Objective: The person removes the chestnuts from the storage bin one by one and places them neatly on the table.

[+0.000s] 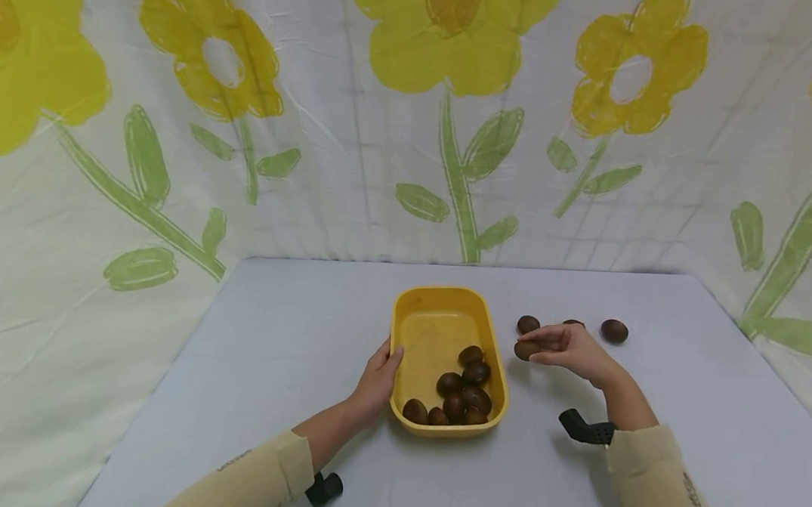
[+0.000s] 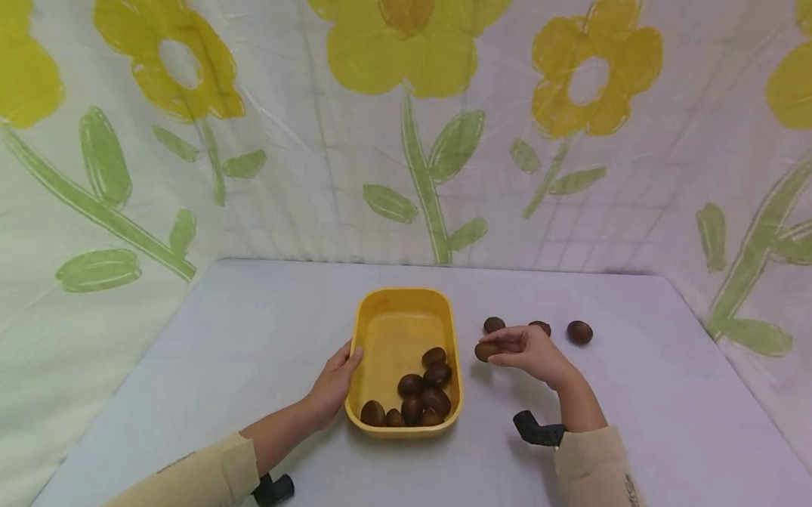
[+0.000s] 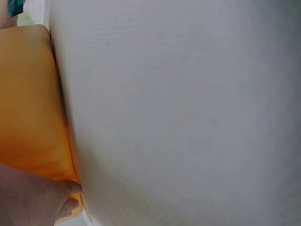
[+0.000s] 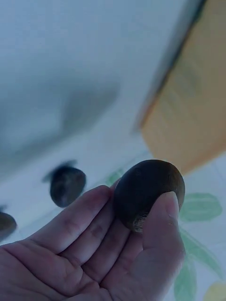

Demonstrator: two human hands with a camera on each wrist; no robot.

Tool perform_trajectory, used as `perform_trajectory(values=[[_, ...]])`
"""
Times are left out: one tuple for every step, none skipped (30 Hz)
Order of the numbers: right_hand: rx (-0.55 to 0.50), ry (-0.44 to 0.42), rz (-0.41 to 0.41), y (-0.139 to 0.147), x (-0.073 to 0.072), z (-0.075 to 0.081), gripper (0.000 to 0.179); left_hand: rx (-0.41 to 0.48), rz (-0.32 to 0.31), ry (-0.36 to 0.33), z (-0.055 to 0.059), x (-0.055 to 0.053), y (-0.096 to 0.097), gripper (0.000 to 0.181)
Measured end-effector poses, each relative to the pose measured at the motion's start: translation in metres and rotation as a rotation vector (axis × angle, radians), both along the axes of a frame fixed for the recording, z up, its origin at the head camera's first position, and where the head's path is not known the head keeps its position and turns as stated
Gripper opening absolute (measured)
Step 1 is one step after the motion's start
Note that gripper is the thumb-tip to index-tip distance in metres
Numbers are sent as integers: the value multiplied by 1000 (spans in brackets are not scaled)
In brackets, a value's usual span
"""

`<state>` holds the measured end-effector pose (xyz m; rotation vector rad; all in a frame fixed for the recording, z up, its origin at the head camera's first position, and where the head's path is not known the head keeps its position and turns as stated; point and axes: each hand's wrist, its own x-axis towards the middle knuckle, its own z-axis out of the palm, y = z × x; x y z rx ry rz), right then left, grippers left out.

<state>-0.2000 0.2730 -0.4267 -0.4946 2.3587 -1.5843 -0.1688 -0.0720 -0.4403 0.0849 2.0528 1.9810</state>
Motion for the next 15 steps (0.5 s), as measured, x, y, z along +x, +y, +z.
perform_trajectory(values=[[9, -7, -5, 1, 0, -3, 42, -1, 0, 1, 0, 0, 0, 53], [19, -11, -8, 2, 1, -6, 42, -1, 1, 2, 0, 0, 0, 53], [28, -16, -15, 3, 1, -9, 42, 2, 3, -2, 0, 0, 0, 53], [40, -19, -19, 4, 2, -12, 43, 6, 4, -6, 0, -1, 0, 53], [52, -18, -26, 5, 2, -15, 43, 5, 4, -5, -1, -1, 0, 53], [63, -19, -33, 7, 3, -17, 42, 5, 3, -2, -1, -1, 0, 53], [72, -20, -40, 8, 3, -20, 42, 3, 1, 0, -1, -1, 0, 53], [78, -21, -45, 9, 4, -22, 42, 3, 1, -1, -1, -2, 0, 53], [79, -25, -53, 10, 4, -24, 41, 2, -1, 0, -1, -2, 0, 53], [80, -25, -57, 11, 4, -25, 41, 0, -2, -1, -1, -2, 0, 53], [77, -24, -62, 11, 4, -27, 40, -1, -2, 0, -1, -1, 0, 53], [75, -21, -60, 12, 5, -27, 40, -2, -2, 0, -2, -2, 0, 53], [73, -18, -58, 13, 5, -28, 40, -1, -3, -1, -2, -2, -1, 53], [69, -14, -58, 13, 5, -29, 39, 0, -3, 0, -2, -2, -1, 53], [65, -10, -58, 13, 5, -29, 39, 0, -2, 0, -2, -1, -1, 53]])
